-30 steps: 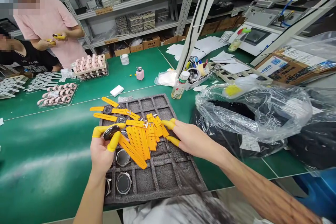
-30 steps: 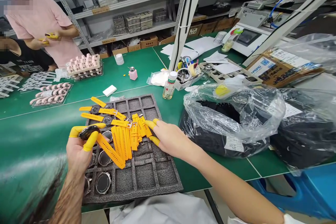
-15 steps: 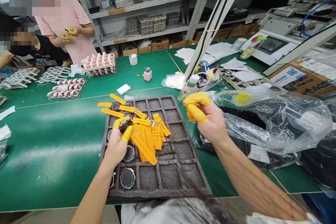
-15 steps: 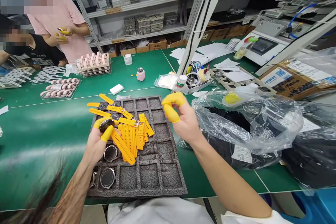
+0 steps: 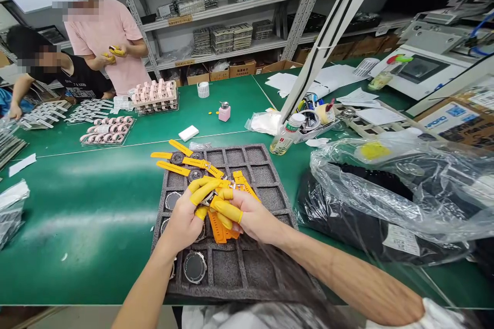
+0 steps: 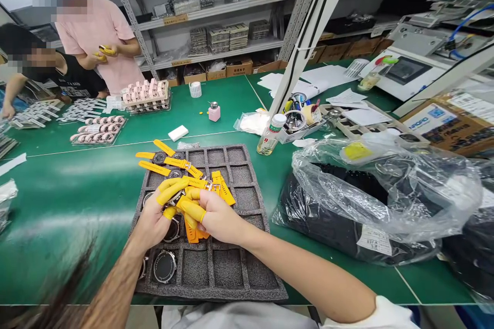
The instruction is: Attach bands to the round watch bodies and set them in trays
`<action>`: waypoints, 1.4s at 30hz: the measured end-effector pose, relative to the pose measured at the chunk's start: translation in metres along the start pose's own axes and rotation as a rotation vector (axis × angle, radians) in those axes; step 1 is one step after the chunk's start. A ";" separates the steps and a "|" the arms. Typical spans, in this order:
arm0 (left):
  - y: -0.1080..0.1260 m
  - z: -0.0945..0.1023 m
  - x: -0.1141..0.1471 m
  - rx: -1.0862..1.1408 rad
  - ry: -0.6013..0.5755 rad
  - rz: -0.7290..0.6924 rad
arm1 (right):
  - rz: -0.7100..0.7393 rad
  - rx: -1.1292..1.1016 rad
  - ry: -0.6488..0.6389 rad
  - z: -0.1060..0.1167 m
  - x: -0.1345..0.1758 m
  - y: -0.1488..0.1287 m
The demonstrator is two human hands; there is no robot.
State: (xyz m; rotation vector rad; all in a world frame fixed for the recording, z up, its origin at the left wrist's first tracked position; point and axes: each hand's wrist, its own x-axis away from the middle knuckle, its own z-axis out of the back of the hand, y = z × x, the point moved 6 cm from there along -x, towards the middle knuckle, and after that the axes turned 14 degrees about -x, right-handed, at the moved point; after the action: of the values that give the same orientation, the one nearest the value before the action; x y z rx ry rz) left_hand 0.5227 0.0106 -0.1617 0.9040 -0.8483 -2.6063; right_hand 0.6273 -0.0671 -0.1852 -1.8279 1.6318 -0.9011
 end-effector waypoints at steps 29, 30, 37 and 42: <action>0.026 0.005 -0.002 -0.195 0.029 -0.113 | 0.006 -0.200 0.046 -0.011 0.004 0.000; 0.026 0.005 -0.002 -0.165 0.031 -0.119 | 0.005 -0.204 0.046 -0.011 0.004 0.000; 0.027 0.003 -0.001 -0.047 0.016 -0.120 | -0.001 -0.252 0.058 -0.010 0.005 0.001; 0.029 0.003 -0.002 -0.044 0.030 -0.119 | 0.021 -0.261 0.039 -0.012 0.007 0.000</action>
State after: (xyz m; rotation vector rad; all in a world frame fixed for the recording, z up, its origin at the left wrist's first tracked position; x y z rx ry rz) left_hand 0.5237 -0.0103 -0.1419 1.0078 -0.7476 -2.6928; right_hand 0.6186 -0.0731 -0.1769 -1.9705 1.8622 -0.7469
